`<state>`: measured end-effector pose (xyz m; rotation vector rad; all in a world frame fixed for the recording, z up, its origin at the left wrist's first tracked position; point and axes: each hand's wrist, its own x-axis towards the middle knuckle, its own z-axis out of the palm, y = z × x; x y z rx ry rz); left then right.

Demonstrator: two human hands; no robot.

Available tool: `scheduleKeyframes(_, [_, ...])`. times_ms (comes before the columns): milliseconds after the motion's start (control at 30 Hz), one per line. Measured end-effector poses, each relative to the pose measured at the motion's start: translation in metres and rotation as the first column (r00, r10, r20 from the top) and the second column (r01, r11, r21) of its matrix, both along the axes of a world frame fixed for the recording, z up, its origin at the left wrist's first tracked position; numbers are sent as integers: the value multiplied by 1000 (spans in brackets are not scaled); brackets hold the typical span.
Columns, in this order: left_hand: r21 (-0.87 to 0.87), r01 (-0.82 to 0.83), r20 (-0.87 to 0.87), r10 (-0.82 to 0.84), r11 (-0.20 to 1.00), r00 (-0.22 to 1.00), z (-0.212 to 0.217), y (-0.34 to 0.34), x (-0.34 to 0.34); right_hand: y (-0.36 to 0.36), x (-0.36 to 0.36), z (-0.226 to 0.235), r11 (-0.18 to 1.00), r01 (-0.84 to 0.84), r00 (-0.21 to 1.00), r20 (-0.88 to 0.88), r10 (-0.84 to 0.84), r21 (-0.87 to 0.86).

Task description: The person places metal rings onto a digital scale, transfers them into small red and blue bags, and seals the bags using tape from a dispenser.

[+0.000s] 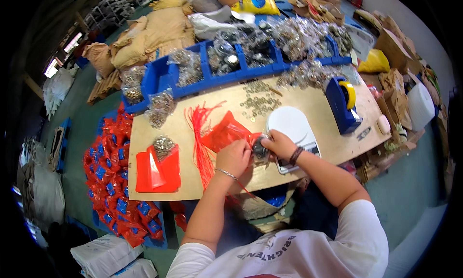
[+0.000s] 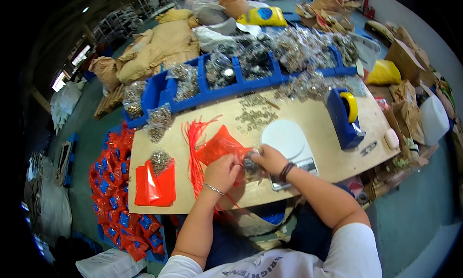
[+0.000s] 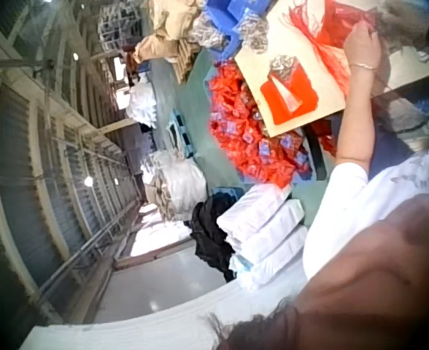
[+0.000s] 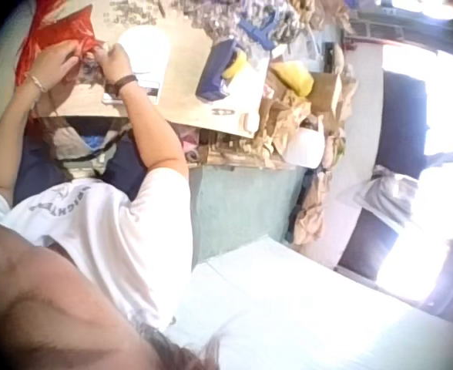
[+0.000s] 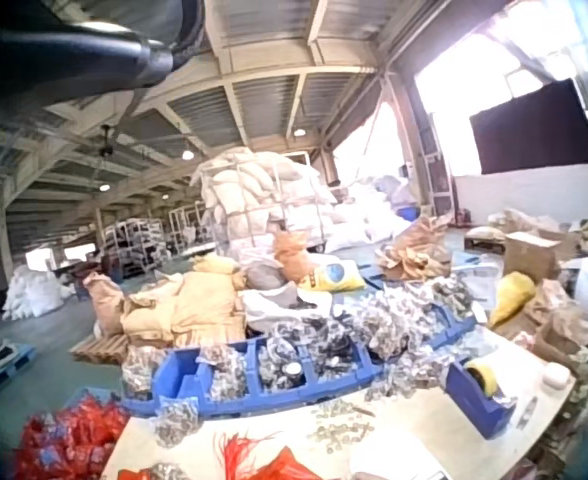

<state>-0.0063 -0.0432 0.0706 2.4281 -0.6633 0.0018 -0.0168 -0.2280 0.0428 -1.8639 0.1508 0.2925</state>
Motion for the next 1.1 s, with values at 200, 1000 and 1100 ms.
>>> scheduleKeyframes(200, [-109, -114, -46, 110, 987, 993, -8, -12, -6, 30, -6, -16, 833, 288, 958, -139, -252, 472])
scheduleKeyframes(1000, [-822, -570, -548, -297, 16, 782, 0, 19, -11, 34, -11, 74, 776, -28, 523, 653, 548, -630])
scheduleKeyframes(1100, [-866, -476, -498, -343, 153, 797, 0, 16, -13, 37, -13, 62, 756, 73, 439, 702, 561, -650])
